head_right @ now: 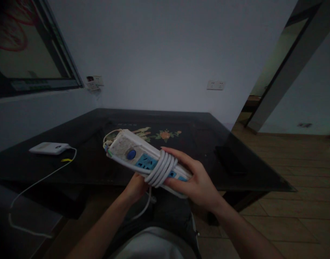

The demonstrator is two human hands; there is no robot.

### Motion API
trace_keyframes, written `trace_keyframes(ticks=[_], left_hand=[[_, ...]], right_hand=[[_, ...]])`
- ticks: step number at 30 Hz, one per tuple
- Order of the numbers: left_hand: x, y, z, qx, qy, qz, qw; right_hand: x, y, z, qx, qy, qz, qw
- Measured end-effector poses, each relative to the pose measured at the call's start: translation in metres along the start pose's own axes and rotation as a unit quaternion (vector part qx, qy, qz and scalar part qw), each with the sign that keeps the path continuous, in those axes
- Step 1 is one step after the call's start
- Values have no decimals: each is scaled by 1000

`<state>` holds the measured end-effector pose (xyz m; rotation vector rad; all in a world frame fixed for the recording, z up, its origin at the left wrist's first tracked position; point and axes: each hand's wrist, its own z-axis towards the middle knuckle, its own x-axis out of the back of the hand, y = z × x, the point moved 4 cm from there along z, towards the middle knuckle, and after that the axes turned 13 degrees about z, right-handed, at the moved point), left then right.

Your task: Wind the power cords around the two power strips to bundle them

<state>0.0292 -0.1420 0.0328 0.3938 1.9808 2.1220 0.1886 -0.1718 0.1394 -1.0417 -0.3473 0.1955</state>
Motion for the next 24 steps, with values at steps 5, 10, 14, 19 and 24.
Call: trace_keyframes(ticks=[5, 10, 14, 19, 24], left_hand=[[12, 18, -23, -12, -21, 63, 998], [11, 26, -45, 12, -21, 213, 977], [13, 22, -56, 35, -6, 297, 954], [26, 42, -68, -3, 41, 378, 925], [28, 66, -70, -124, 55, 471, 872]], right_hand=[[29, -7, 2, -6, 93, -6, 996], [45, 5, -4, -29, 118, -66, 990], [69, 14, -10, -35, 173, -99, 979], [92, 26, -18, -67, 189, -99, 975], [93, 38, -23, -87, 171, -93, 977]])
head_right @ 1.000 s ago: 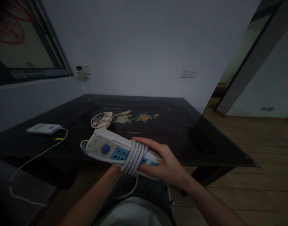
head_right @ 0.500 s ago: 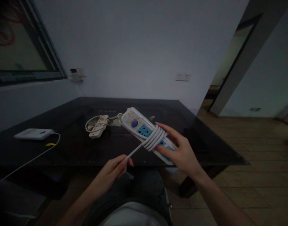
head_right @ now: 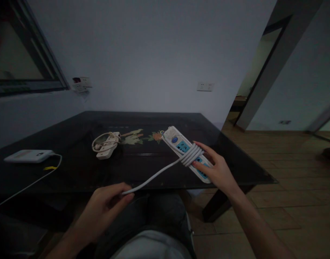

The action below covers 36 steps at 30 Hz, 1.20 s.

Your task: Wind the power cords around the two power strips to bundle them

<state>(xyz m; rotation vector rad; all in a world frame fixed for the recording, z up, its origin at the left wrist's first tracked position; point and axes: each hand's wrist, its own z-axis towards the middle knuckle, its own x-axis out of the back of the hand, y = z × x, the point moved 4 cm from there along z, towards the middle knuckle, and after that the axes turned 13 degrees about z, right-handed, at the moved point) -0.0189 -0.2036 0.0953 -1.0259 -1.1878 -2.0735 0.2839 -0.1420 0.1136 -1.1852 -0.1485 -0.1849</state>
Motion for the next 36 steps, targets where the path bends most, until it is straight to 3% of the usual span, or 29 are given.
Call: trace_keyframes(ticks=[7, 14, 20, 24, 28, 33, 36], left_hand=[[31, 22, -2, -175, 154, 107, 967], [72, 38, -1, -223, 231, 200, 926], [69, 62, 1, -327, 202, 234, 893], [49, 77, -1, -393, 106, 222, 886], [37, 75, -7, -412, 40, 152, 898], [59, 66, -2, -412, 87, 162, 892], [78, 64, 13, -417, 126, 160, 886]], right_hand=[[-7, -1, 0, -15, -56, -8, 998], [-24, -15, -3, 1, -131, -48, 990], [-48, -15, 0, -1, -161, -40, 986], [-57, -8, 5, -11, -151, -1, 988], [-64, 0, 4, -47, -180, 32, 982], [-74, -6, -5, -58, -224, 4, 973], [-86, -17, -14, -60, -288, -22, 956]])
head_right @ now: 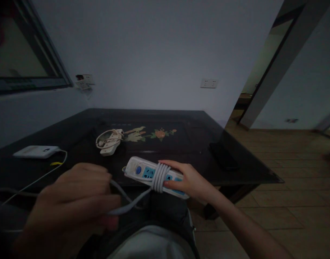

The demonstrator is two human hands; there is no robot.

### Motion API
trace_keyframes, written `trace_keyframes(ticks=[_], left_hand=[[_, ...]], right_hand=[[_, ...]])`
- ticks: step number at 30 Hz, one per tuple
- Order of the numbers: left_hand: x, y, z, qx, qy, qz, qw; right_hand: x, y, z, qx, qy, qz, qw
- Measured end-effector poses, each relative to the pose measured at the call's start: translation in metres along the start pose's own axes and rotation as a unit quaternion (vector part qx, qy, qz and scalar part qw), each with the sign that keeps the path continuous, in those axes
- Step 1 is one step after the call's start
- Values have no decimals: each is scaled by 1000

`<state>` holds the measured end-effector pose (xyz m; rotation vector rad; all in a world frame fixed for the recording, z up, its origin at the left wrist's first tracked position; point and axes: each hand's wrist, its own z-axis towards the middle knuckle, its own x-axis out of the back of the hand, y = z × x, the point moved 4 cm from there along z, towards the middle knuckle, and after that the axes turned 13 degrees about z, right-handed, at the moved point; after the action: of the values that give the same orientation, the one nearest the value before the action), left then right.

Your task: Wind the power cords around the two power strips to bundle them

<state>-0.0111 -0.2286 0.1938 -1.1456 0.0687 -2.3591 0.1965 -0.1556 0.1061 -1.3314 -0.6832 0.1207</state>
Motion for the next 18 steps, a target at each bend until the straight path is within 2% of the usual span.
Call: trace_keyframes(ticks=[3, 5, 10, 13, 18], left_hand=[[2, -22, 11, 13, -8, -43, 999], [1, -35, 16, 14, -30, -88, 996], [-4, -61, 18, 58, -92, -85, 990], [-12, -69, 19, 70, -91, -69, 991], [-32, -79, 25, 68, -63, -119, 989]], right_hand=[[-14, -11, -1, -16, -80, -18, 996], [-19, -18, -2, -18, -113, -28, 993], [-11, -26, -6, -32, -125, -82, 988], [-5, -30, -7, -43, -124, -127, 983], [-10, -44, -7, -27, -182, -121, 975]])
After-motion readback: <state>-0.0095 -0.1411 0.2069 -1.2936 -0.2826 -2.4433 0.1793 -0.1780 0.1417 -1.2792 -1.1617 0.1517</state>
